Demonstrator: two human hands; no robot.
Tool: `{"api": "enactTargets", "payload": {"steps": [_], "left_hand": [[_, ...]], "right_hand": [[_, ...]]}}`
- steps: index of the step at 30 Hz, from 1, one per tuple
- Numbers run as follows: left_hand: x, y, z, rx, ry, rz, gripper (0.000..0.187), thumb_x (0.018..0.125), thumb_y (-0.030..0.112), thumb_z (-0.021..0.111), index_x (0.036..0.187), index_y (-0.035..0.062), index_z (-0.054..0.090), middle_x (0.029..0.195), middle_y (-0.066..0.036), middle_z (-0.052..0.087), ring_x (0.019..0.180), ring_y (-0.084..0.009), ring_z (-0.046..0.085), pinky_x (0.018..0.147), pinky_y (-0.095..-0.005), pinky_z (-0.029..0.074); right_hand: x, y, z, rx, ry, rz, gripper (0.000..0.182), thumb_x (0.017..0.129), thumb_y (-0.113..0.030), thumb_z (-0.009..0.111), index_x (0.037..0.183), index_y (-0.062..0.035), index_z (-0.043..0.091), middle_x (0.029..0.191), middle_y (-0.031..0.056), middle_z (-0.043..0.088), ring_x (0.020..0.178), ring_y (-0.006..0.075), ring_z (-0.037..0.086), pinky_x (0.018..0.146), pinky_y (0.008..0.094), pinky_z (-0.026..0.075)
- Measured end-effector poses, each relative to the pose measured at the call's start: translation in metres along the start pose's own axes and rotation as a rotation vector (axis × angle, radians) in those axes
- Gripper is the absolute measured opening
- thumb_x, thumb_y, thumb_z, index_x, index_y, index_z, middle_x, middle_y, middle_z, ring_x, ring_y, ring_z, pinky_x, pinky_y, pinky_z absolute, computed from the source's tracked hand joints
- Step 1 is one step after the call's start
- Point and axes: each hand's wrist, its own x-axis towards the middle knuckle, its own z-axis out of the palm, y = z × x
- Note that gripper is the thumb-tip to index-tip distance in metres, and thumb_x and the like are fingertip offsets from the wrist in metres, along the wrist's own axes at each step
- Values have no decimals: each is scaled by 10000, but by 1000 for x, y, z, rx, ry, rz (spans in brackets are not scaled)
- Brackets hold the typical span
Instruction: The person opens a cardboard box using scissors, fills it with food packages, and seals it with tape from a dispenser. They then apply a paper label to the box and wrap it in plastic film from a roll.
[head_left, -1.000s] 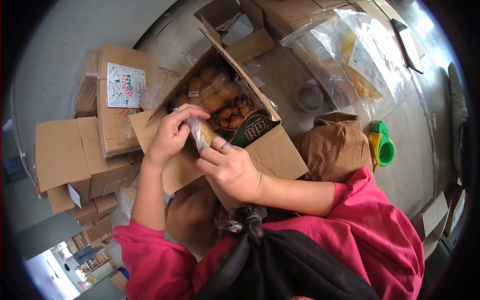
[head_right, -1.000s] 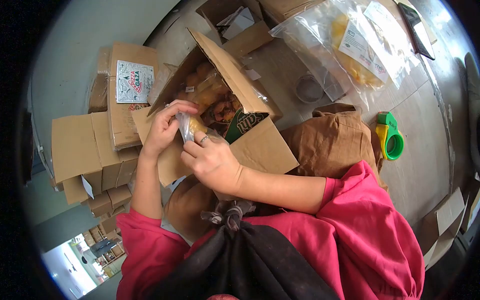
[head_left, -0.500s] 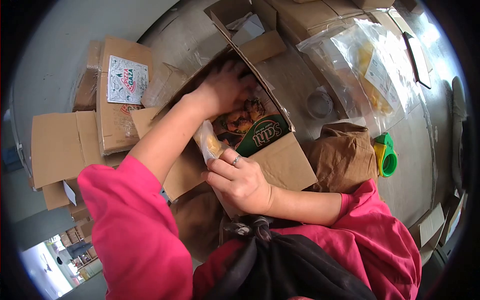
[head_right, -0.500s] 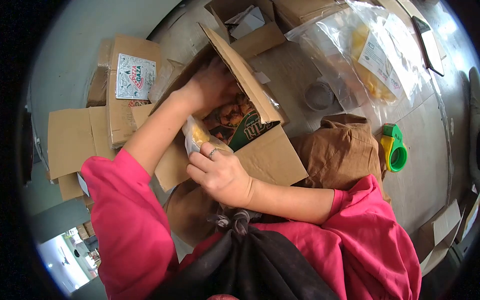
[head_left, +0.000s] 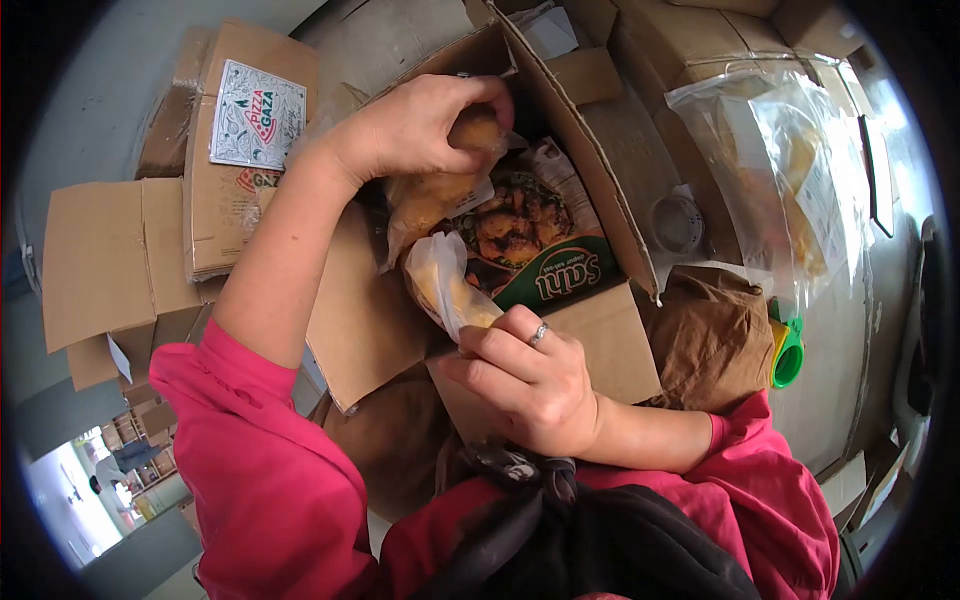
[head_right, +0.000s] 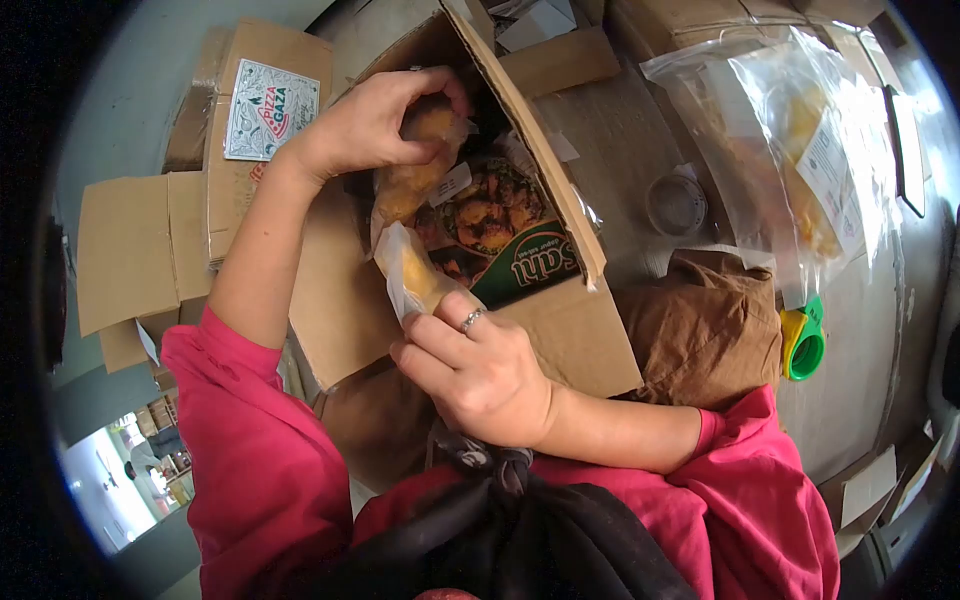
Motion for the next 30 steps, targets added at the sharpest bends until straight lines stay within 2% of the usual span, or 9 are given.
{"api": "enactTargets", "payload": {"steps": [7,9,13,20,22,25,27,30], "left_hand": [[0,-1,-5,-47,-19,2,360,629,100,640,962,1,547,923,-102,597,895,-207,564,840,-293,432],[0,-3,-3,-47,-18,1,352,633,88,637,962,-1,547,927,-100,598,899,-200,564,845,-290,433],[1,0,-4,-64,-22,-18,333,646,58,630,962,-5,548,936,-94,601,911,-187,565,860,-285,432],[5,3,-3,-63,-46,-42,330,646,56,630,960,-5,548,936,-97,600,916,-189,565,865,-287,429],[5,1,-1,-25,-7,-5,347,638,133,652,954,26,555,911,-131,614,878,-276,591,802,-330,458],[6,1,-1,-30,-20,-11,352,638,138,652,959,26,558,915,-131,616,880,-277,591,802,-331,458],[6,2,0,-25,-14,-15,353,639,140,652,960,26,560,914,-131,616,878,-277,591,802,-331,458],[7,3,-1,-28,-11,-17,354,640,143,653,962,26,562,911,-132,617,872,-276,592,800,-332,459]], "right_hand": [[2,0,0,20,-8,2,291,526,-51,679,816,-49,651,867,68,589,673,200,532,473,278,442],[2,0,2,25,19,-32,288,534,-118,576,810,-39,607,854,53,532,716,203,498,518,277,442],[0,0,5,46,23,-31,285,529,-117,573,803,-42,602,863,56,531,715,206,498,534,281,446],[0,-3,-1,64,10,-19,197,552,-133,561,735,-60,557,785,51,481,719,205,492,557,287,441],[0,-3,-2,74,15,-19,183,558,-139,559,724,-63,548,773,48,470,720,205,491,560,289,439],[-1,-2,-5,72,10,-20,174,559,-143,557,715,-67,543,774,48,471,720,208,491,570,292,439],[-2,-2,-9,77,-67,-7,347,487,-118,626,818,-13,627,847,102,575,742,245,555,647,317,491],[-1,-1,-9,76,-52,-14,324,502,-97,631,814,-11,625,849,99,579,728,238,548,633,315,485]]}}
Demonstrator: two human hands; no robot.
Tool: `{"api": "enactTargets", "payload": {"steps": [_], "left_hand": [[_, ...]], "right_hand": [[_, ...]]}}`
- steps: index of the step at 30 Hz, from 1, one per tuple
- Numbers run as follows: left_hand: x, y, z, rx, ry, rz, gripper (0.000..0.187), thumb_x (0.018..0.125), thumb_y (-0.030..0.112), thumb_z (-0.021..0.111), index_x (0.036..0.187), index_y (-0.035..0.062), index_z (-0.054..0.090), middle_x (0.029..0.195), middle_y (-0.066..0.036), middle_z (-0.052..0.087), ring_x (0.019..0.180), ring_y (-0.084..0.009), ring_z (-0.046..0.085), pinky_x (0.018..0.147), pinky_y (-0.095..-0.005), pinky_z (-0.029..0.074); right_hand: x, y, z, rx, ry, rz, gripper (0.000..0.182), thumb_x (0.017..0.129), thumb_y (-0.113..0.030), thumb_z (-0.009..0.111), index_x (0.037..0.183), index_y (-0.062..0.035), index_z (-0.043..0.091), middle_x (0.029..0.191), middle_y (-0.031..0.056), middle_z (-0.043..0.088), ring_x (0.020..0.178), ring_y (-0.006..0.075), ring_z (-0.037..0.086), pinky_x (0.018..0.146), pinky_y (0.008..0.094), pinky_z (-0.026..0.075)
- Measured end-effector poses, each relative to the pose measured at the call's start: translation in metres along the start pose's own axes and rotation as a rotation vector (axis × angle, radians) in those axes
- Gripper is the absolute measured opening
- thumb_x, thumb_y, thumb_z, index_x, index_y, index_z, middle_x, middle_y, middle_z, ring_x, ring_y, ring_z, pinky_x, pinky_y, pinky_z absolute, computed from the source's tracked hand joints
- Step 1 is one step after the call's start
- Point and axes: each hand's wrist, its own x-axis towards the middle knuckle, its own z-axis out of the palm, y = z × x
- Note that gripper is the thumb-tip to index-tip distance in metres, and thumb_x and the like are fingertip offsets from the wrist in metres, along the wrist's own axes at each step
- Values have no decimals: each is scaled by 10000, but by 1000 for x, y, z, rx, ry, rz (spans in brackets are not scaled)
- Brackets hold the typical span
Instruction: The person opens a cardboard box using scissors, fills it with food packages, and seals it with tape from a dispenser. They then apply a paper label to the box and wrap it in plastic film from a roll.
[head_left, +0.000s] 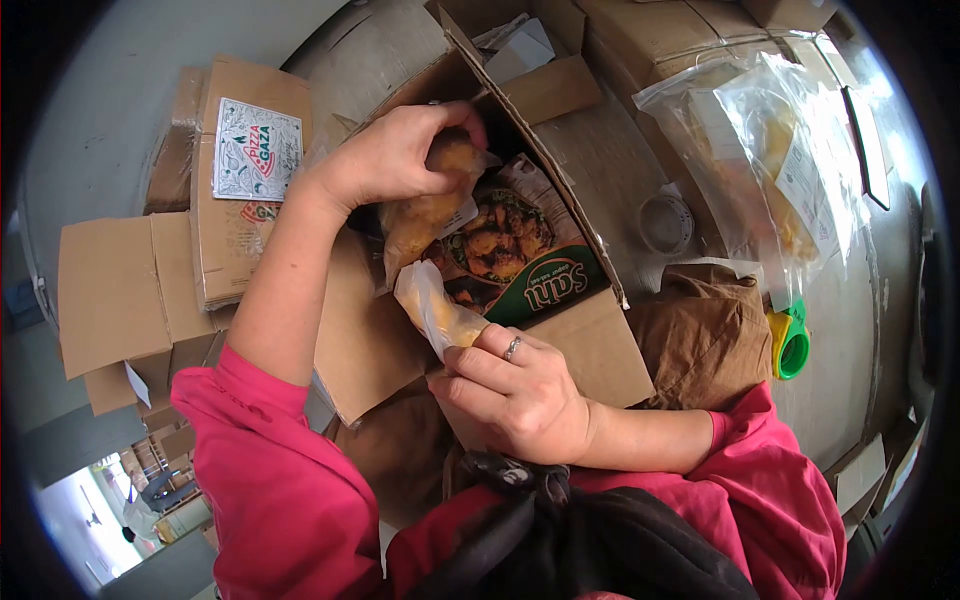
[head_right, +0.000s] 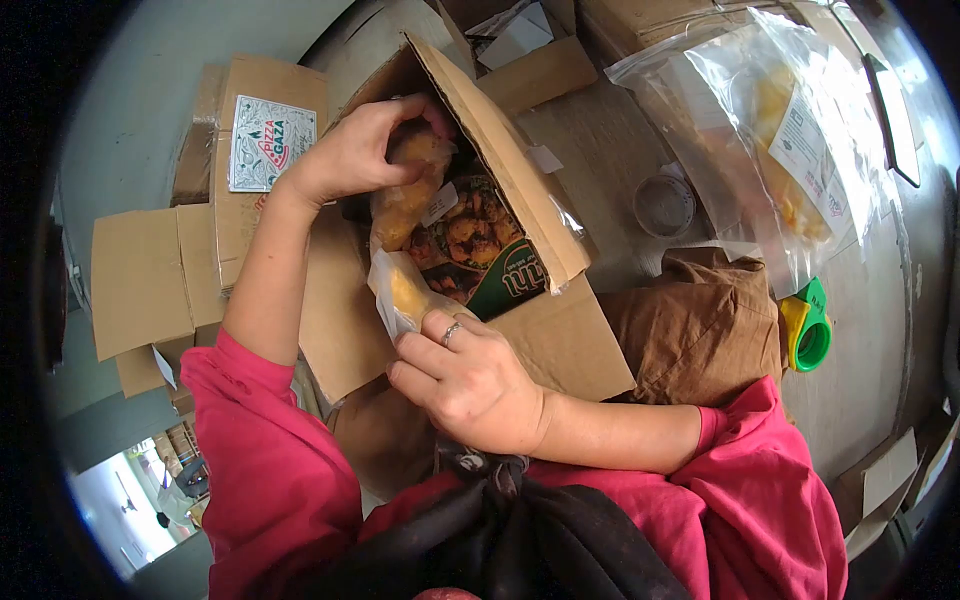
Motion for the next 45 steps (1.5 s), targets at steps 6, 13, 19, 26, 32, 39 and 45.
{"api": "enactTargets", "payload": {"steps": [6,13,19,26,32,39,45], "left_hand": [[0,-1,3,-8,2,-2,358,642,157,662,961,24,566,898,-137,621,851,-267,594,784,-334,460],[5,8,12,8,-75,-131,384,643,139,684,990,23,568,952,-127,619,900,-227,583,831,-313,445],[-1,28,25,47,85,17,369,712,194,701,1043,66,601,981,-139,634,924,-267,603,828,-328,464],[-76,47,-10,135,686,-209,360,875,223,527,1155,-2,539,1152,-163,578,1053,-275,561,916,-335,424],[-104,50,92,378,-50,-508,639,878,298,466,1373,-41,245,1448,-218,199,1324,-339,256,1078,-374,255],[-108,38,83,630,222,-523,657,788,170,575,1378,82,300,1394,-179,314,1227,-332,380,989,-449,357],[-121,-4,24,322,559,-571,275,779,105,590,1050,106,637,999,-146,634,929,-319,600,806,-392,493]], "right_hand": [[8,3,-8,-37,41,15,262,551,-14,612,812,-13,629,794,89,558,658,241,515,572,334,464],[15,2,-38,-705,-99,271,278,646,-89,571,903,14,590,957,128,458,906,296,471,710,366,465],[-5,25,-13,-763,-364,345,164,641,-80,599,783,-27,662,1016,177,521,930,309,525,754,372,471],[-8,59,-13,-664,-439,541,100,720,-112,619,760,-30,660,913,160,584,775,309,605,718,371,489],[23,2,-74,-268,-40,242,142,807,-89,588,918,-31,654,783,112,607,654,231,618,583,321,493],[26,-46,-63,-68,-25,261,137,828,-32,565,937,-1,643,800,131,613,687,218,620,615,301,495],[26,45,8,-567,-182,203,214,812,-58,483,991,25,566,961,220,585,876,397,559,766,444,458]]}}
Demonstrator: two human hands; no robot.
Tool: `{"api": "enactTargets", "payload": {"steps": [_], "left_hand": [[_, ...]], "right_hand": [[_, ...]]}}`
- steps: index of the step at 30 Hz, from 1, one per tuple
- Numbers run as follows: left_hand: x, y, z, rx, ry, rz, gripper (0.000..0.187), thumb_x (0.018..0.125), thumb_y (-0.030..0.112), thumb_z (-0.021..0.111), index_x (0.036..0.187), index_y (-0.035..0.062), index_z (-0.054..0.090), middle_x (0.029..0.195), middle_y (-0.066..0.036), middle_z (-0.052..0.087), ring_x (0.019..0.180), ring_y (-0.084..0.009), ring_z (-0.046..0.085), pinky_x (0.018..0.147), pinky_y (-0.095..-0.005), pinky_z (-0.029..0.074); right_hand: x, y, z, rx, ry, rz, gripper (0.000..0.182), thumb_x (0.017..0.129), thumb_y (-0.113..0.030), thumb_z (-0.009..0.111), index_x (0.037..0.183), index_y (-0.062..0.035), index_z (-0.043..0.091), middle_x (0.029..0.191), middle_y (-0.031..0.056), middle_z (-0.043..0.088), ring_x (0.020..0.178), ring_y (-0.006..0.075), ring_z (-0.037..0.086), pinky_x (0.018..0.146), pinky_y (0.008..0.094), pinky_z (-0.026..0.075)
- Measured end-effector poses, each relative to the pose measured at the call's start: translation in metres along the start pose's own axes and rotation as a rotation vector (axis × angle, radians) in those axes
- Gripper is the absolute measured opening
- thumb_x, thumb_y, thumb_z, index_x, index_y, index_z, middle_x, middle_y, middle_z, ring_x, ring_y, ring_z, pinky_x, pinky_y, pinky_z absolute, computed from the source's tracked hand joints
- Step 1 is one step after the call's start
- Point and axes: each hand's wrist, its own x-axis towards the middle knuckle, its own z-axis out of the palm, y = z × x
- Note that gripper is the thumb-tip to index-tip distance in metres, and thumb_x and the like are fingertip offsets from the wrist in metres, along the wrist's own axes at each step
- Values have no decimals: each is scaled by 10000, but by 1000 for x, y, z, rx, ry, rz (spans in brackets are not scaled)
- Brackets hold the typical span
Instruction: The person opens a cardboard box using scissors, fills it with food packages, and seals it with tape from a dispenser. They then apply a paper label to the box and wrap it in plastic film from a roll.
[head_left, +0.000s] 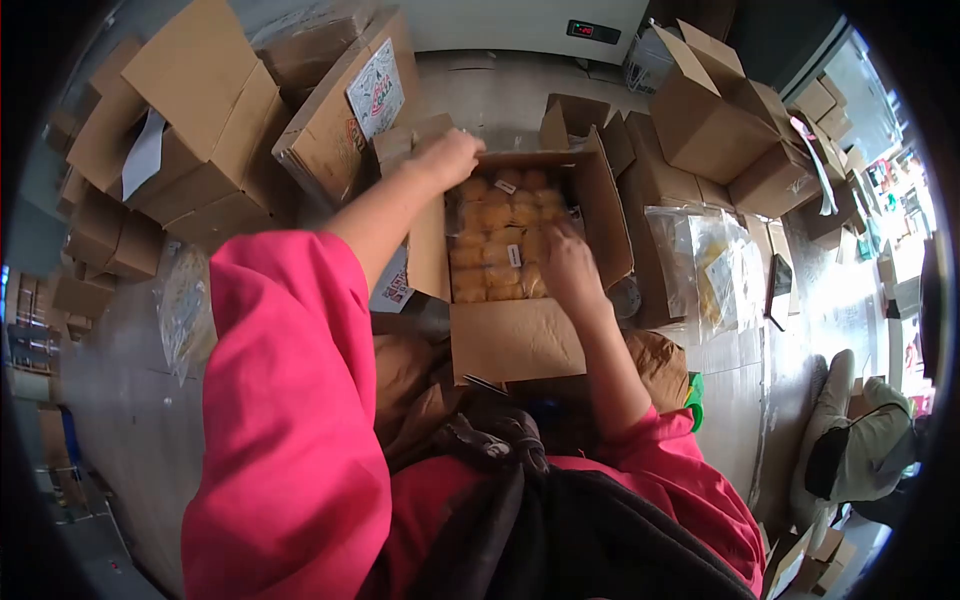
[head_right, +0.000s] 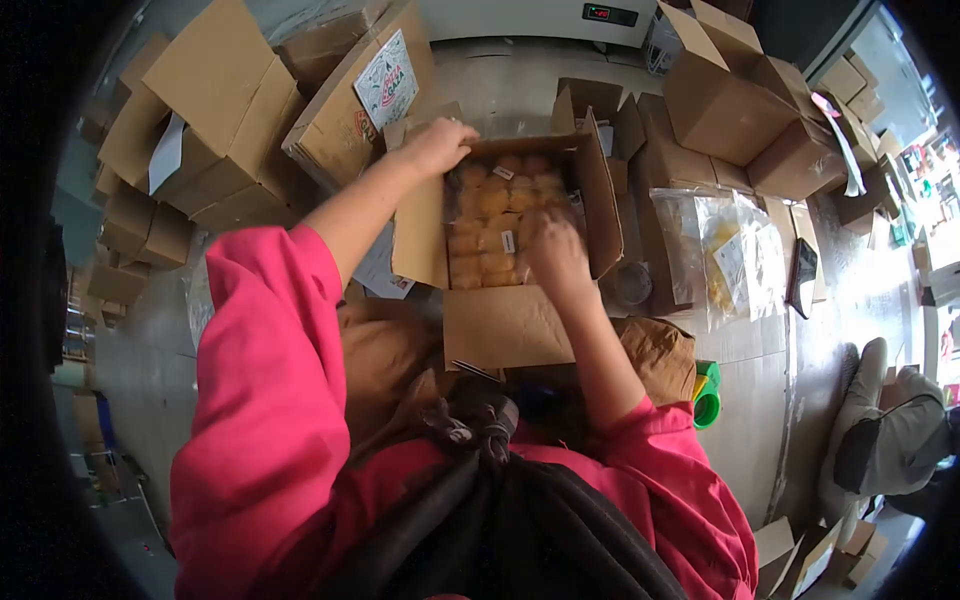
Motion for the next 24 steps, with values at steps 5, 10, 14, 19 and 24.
{"api": "enactTargets", "payload": {"steps": [5,10,14,19,24], "left_hand": [[-12,4,2,-68,-99,241,363,741,65,618,1095,145,621,985,-135,599,971,-330,557,857,-390,460],[-41,5,43,-27,-441,206,397,762,98,575,1146,191,604,1156,-101,569,1080,-310,524,936,-382,419],[-51,15,30,0,-522,157,367,791,105,543,1155,90,593,1295,-151,473,1184,-304,453,976,-360,386],[-109,-8,-54,-568,456,233,404,780,-81,407,1139,28,557,1241,-135,522,1164,-285,487,981,-352,377],[-190,-48,42,-645,330,-124,448,885,-3,432,1329,28,375,1337,-165,433,1236,-256,421,1023,-331,309]], "right_hand": [[5,22,10,-517,-289,-136,367,878,-200,410,1154,5,541,1314,219,406,1198,359,405,986,381,367],[-8,43,20,-56,-112,-36,332,892,-195,433,1124,2,566,1170,189,533,1069,335,512,915,378,414],[-4,-35,-85,137,150,-50,162,828,-75,579,964,-30,655,837,143,642,717,249,620,670,305,482],[0,71,-96,266,315,326,234,906,-165,503,1038,-26,636,969,98,658,860,155,609,766,270,453],[8,62,-57,927,83,351,371,931,-218,483,1237,-13,514,1229,81,550,1134,144,478,970,251,333]]}}
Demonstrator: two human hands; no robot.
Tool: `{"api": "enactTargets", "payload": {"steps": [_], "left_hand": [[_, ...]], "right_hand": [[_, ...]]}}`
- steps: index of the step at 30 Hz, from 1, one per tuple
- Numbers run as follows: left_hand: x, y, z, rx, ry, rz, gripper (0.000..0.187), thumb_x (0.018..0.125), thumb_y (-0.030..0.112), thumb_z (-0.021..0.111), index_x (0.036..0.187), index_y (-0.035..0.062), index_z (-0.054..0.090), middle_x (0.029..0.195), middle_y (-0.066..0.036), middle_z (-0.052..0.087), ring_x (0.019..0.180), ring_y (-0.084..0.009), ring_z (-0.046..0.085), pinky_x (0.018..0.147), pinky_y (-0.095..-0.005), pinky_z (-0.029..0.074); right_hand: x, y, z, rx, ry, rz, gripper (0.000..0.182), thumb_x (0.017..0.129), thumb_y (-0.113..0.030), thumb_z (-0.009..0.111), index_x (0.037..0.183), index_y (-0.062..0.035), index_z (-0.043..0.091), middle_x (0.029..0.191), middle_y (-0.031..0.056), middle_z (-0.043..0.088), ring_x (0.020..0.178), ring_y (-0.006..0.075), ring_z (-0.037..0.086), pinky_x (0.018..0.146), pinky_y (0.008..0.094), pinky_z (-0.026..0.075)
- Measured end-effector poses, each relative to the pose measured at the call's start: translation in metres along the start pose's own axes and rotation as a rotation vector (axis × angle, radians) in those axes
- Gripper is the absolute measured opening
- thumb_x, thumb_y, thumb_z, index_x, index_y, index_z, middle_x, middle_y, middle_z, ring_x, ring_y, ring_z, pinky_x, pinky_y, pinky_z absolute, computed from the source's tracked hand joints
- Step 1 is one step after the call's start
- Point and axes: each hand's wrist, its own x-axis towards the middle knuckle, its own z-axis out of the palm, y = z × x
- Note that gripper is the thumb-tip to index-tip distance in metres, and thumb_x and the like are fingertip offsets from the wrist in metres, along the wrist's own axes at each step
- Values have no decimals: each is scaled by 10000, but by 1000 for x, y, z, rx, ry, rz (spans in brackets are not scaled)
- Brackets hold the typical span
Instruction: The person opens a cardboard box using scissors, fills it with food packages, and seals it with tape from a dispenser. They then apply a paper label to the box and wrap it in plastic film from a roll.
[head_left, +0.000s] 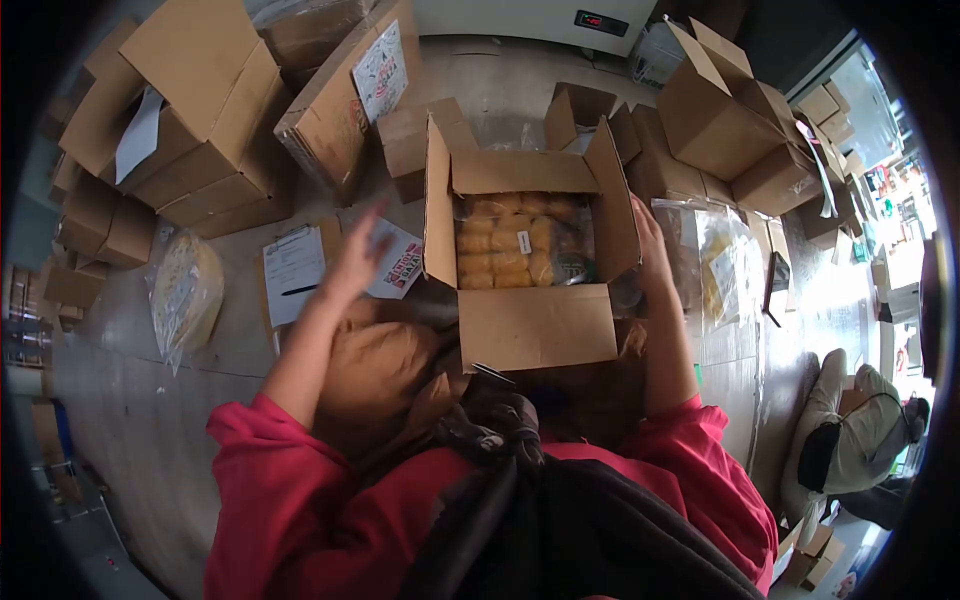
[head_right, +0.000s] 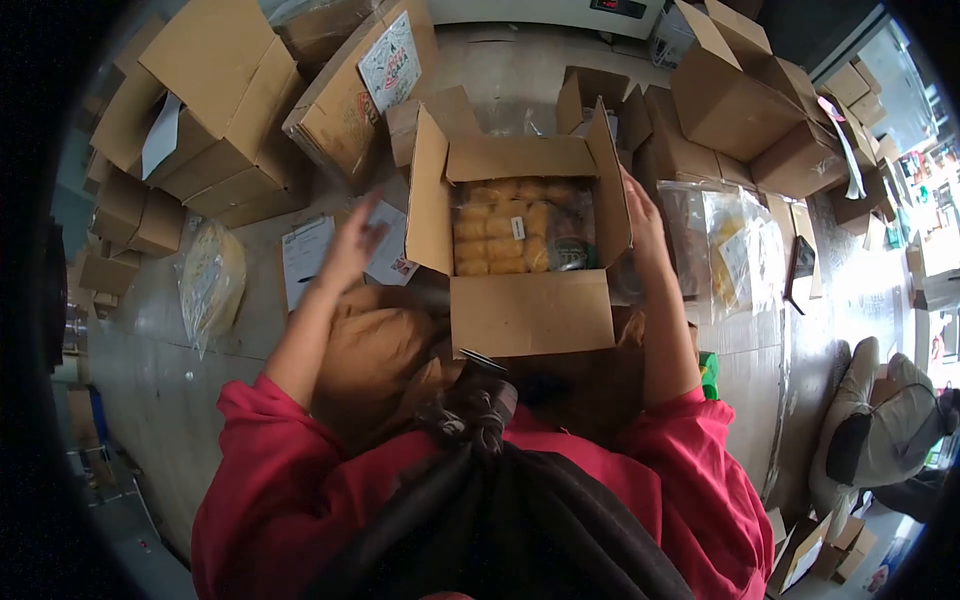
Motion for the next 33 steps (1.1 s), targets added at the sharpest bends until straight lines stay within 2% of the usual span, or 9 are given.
{"api": "enactTargets", "payload": {"steps": [2,4,6,7,9,13,18,28,33], "left_hand": [[-7,-3,22,-100,-162,-99,491,931,162,465,1375,30,304,1372,-149,396,1267,-241,380,1030,-347,292],[6,15,33,-175,-144,-87,503,941,246,438,1383,48,302,1375,-132,393,1269,-234,374,1011,-339,314],[16,25,45,-268,-128,-78,524,951,329,410,1391,67,299,1379,-115,390,1272,-226,368,992,-331,335],[19,28,54,-494,-122,-269,528,957,375,364,1394,85,304,1384,-108,383,1264,-217,374,973,-315,347],[20,25,67,-762,-113,-519,559,956,473,281,1399,134,317,1378,-84,384,1193,-172,422,889,-272,391],[13,11,68,-737,-98,-451,553,959,459,297,1384,109,343,1280,-59,472,1035,-131,499,802,-248,415],[5,23,55,-687,-70,-541,540,962,452,306,1353,89,389,1150,-53,557,969,-126,524,809,-249,415],[19,49,43,-685,-26,-531,565,963,449,307,1343,39,386,1141,-82,570,942,-129,555,796,-256,437],[18,38,47,-663,-42,-499,560,962,442,318,1337,33,391,1151,-89,567,959,-135,556,793,-257,442]], "right_hand": [[0,-2,20,58,43,39,358,911,-181,513,1219,0,518,1206,100,557,1123,182,492,967,285,347],[-20,-49,40,-912,462,-605,274,901,-86,494,1146,23,550,1180,101,556,1082,209,524,933,312,401],[-35,-49,63,-527,238,-896,235,777,78,543,975,-19,624,985,127,627,930,232,597,833,328,468],[-52,-68,83,-759,19,-910,212,714,102,573,890,-4,624,880,117,634,852,241,603,791,332,478],[-48,-32,112,-874,-217,-709,270,738,-50,628,1005,-22,597,900,148,616,818,319,583,770,377,475],[-11,39,86,-1080,29,-492,311,745,-104,615,1045,-38,561,875,182,594,882,333,572,781,393,466],[2,42,61,-818,-321,45,398,724,-66,563,1111,16,523,996,276,586,973,400,560,832,408,454],[-2,22,51,-1561,-160,-287,254,743,-26,516,978,18,600,952,190,583,885,361,577,771,403,494],[-23,22,70,-1404,-181,-39,372,894,-232,434,1167,14,488,807,248,587,733,416,597,674,467,496]]}}
